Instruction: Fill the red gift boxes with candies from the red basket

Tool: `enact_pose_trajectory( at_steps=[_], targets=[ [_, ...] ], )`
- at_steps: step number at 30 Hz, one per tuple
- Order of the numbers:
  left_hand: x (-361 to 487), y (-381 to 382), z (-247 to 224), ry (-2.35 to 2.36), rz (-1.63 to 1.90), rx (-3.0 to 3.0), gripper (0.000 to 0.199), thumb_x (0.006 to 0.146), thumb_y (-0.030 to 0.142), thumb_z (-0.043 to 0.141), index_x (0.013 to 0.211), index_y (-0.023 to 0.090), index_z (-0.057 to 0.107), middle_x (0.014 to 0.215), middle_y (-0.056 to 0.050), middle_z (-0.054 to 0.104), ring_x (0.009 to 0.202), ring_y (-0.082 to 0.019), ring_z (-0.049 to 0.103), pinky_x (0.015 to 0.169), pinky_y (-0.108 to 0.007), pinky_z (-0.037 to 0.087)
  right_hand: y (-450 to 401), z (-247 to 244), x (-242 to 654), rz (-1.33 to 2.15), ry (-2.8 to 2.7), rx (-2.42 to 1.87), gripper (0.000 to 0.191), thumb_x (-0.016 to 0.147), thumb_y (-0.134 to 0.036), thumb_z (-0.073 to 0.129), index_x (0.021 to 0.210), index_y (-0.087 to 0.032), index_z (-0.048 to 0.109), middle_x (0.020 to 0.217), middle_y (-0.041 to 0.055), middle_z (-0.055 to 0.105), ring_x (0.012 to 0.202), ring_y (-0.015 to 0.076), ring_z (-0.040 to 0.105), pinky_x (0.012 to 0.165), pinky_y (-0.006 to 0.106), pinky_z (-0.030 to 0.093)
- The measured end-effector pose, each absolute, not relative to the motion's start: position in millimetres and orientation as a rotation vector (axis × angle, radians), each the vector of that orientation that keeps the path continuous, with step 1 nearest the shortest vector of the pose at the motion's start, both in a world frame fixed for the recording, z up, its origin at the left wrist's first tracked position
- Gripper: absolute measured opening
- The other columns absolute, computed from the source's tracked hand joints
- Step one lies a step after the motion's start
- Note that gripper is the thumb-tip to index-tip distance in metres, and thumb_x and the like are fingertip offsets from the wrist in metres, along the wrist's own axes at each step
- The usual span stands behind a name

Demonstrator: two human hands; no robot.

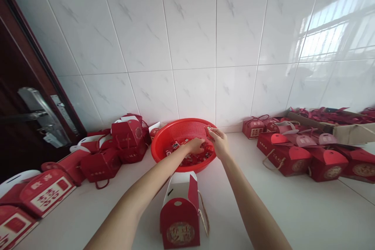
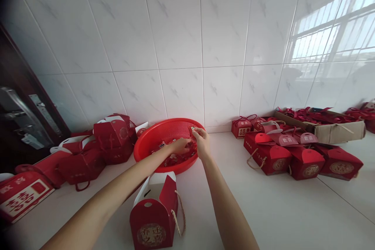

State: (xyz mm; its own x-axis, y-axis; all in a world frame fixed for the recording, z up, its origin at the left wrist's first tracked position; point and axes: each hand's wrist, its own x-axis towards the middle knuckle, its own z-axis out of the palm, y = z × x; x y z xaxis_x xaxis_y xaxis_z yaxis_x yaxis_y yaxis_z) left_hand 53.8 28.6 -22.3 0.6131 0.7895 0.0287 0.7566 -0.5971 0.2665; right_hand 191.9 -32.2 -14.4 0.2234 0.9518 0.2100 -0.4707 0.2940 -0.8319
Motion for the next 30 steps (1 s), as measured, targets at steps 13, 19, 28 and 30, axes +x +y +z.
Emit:
enact_pose_trajectory(
  at_steps=[13, 19, 28, 30],
  targets=[
    [39.0, 34.7, 13.1, 0.840, 1.024, 1.837, 0.049, 0.071, 0.047, 0.073, 0.106, 0.013, 0.070, 0.097, -0.009, 0.075, 0.089, -0.022, 0.068, 0.089, -0.041, 0.052, -27.5, -18.1, 190.3, 1.088, -0.792, -0.729, 0.031, 0.057, -0.039, 0.084, 0.072, -0.021, 0.064, 0.075, 0.0015, 0.067, 0.072, 0.0159, 0.062, 0.067, 0.029, 0.050],
    [41.0, 22.0, 20.3, 0.742, 1.009, 1.660, 0.051, 0.061, 0.037, 0.083, 0.105, 0.014, 0.073, 0.100, -0.008, 0.075, 0.090, -0.022, 0.068, 0.093, -0.042, 0.050, -30.1, -16.0, 191.0, 1.096, -0.778, -0.735, 0.033, 0.057, -0.037, 0.084, 0.076, -0.021, 0.062, 0.080, 0.0005, 0.068, 0.075, 0.0157, 0.064, 0.072, 0.029, 0.052],
    [43.0, 30.0, 13.0, 0.925, 0.882, 1.819, 0.050, 0.096, 0.047, 0.036, 0.113, 0.014, 0.069, 0.105, -0.012, 0.074, 0.097, -0.022, 0.069, 0.086, -0.035, 0.054, -31.4, -13.5, 190.6, 1.134, -0.742, -0.636, 0.033, 0.056, -0.041, 0.085, 0.075, -0.021, 0.067, 0.077, 0.0017, 0.070, 0.071, 0.0171, 0.063, 0.067, 0.031, 0.052],
    [44.9, 33.6, 6.2, 0.982, 0.819, 1.885, 0.050, 0.096, 0.043, 0.032, 0.108, 0.013, 0.070, 0.101, -0.013, 0.074, 0.090, -0.022, 0.070, 0.082, -0.036, 0.055, -29.6, -14.2, 191.2, 1.137, -0.707, -0.621, 0.034, 0.052, -0.042, 0.087, 0.071, -0.022, 0.066, 0.073, 0.0008, 0.068, 0.067, 0.0160, 0.060, 0.064, 0.030, 0.052]
  ],
)
